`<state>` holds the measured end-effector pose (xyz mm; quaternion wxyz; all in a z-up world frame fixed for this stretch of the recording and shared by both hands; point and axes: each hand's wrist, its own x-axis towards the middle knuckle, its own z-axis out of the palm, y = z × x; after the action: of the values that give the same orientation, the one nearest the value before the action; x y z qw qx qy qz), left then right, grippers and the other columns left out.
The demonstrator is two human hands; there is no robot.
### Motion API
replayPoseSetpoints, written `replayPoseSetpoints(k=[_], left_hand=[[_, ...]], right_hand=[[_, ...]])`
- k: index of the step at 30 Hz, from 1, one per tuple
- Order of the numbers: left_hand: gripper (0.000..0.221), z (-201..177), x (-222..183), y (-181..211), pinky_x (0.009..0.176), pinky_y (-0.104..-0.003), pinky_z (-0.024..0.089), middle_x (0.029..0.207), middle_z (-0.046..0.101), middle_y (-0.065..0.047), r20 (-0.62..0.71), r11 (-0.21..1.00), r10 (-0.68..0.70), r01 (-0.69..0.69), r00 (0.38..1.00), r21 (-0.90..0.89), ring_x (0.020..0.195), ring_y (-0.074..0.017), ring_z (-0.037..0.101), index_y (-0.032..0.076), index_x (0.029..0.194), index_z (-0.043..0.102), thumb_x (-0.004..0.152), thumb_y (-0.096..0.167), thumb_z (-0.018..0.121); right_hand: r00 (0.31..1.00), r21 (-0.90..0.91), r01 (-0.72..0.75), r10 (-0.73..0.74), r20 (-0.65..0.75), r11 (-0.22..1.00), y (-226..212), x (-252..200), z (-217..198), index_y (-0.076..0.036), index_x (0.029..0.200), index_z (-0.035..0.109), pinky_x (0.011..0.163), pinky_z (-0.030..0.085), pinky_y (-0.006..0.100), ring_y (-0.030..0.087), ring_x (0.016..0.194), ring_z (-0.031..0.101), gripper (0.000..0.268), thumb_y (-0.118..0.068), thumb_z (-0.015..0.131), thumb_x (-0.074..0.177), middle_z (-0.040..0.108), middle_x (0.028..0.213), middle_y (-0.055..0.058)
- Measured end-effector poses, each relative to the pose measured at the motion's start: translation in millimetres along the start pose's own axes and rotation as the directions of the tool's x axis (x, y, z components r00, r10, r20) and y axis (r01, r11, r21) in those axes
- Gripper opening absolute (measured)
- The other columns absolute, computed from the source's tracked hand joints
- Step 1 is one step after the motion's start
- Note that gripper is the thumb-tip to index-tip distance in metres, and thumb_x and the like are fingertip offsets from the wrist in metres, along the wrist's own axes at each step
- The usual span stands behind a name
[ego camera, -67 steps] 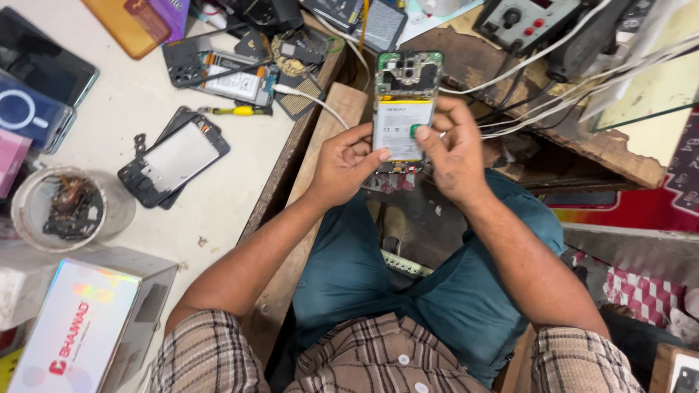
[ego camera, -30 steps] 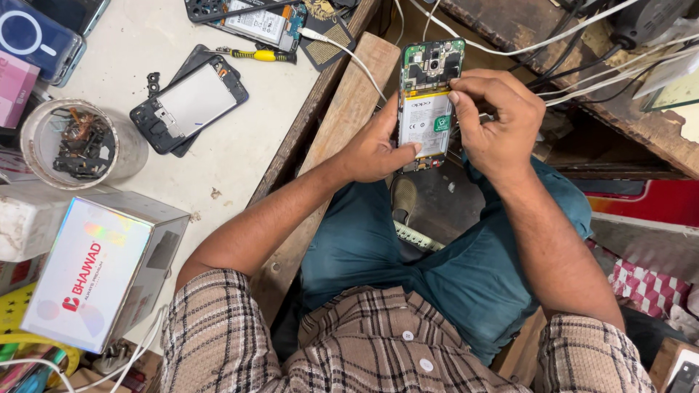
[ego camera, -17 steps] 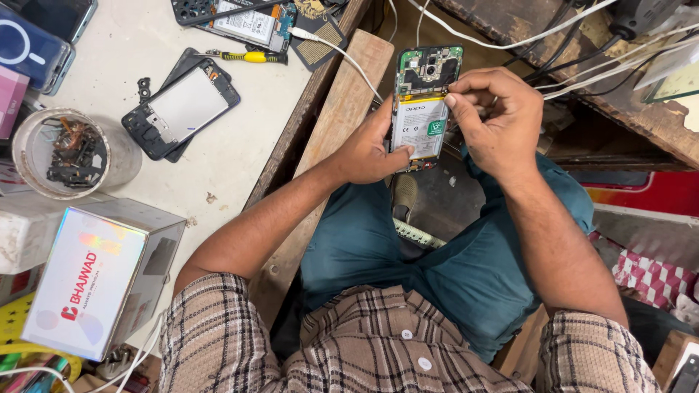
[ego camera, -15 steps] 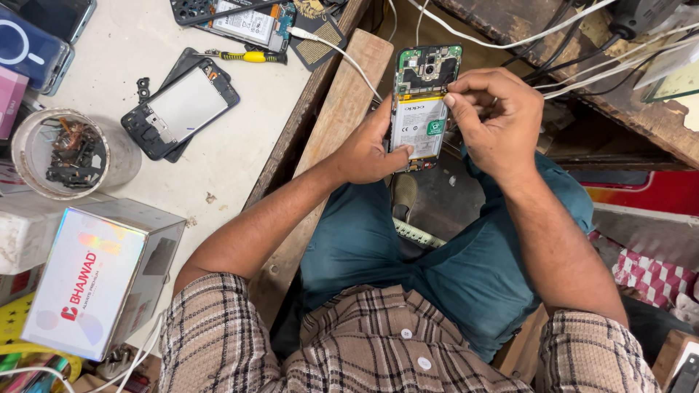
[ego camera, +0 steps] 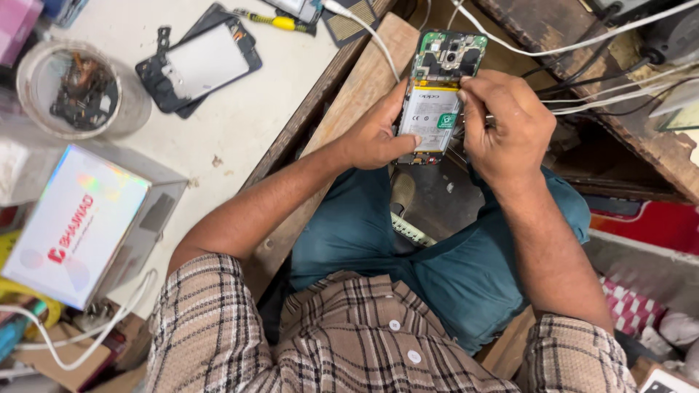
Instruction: The person disassembles a smartphone, removes the back cover, and uses a screwdriver to detach internal components. They then reposition the battery and reconnect internal cables while holding the device.
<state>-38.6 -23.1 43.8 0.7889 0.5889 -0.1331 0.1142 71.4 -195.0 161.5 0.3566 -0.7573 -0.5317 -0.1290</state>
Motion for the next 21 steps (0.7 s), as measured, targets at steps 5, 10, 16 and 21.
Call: replayPoseSetpoints(k=[5,10,16,21], left_hand=[[0.069,-5.0,-27.8,29.1,0.121,-0.036,0.045,0.146,0.056,-0.014,-0.065,0.983,0.038,-0.025,0.997,0.179,0.138,-0.0202,0.056,0.001,0.161,0.029,0.101,0.011,0.061],[0.055,-24.3,-68.1,62.9,0.110,-0.036,0.057,0.135,0.068,-0.013,-0.172,0.980,-0.021,0.055,0.985,0.194,0.126,-0.0194,0.068,0.001,0.155,0.035,0.110,0.022,0.060],[0.053,-55.0,-116.0,87.5,0.110,-0.034,0.056,0.136,0.069,-0.014,-0.217,0.965,0.017,0.041,0.976,0.258,0.124,-0.0173,0.066,0.003,0.158,0.037,0.112,0.017,0.060],[0.064,-70.1,-143.2,89.7,0.098,-0.031,0.058,0.130,0.067,-0.011,-0.287,0.981,-0.153,0.180,0.946,0.067,0.116,-0.0147,0.066,0.002,0.156,0.034,0.100,0.014,0.062]], right_hand=[[0.992,0.241,-0.090,0.066,0.103,0.966,-7.6,3.9,13.1,0.002,0.107,0.072,0.082,0.060,0.029,0.019,0.094,0.075,0.008,0.005,0.078,0.102,0.073,0.107,0.013],[0.959,0.499,-0.228,0.103,0.266,0.836,-29.5,15.2,52.1,0.005,0.112,0.071,0.076,0.059,0.023,0.012,0.087,0.071,0.008,0.005,0.076,0.106,0.070,0.107,0.011],[0.867,0.581,-0.436,0.147,0.477,0.687,-48.1,24.4,96.7,0.006,0.115,0.069,0.078,0.059,0.024,0.011,0.087,0.071,0.011,0.004,0.072,0.105,0.072,0.102,0.009],[0.901,0.635,-0.312,0.008,0.434,0.707,-42.3,64.7,120.4,0.004,0.121,0.069,0.087,0.064,0.027,0.015,0.096,0.077,0.012,0.005,0.066,0.110,0.074,0.117,0.011]])
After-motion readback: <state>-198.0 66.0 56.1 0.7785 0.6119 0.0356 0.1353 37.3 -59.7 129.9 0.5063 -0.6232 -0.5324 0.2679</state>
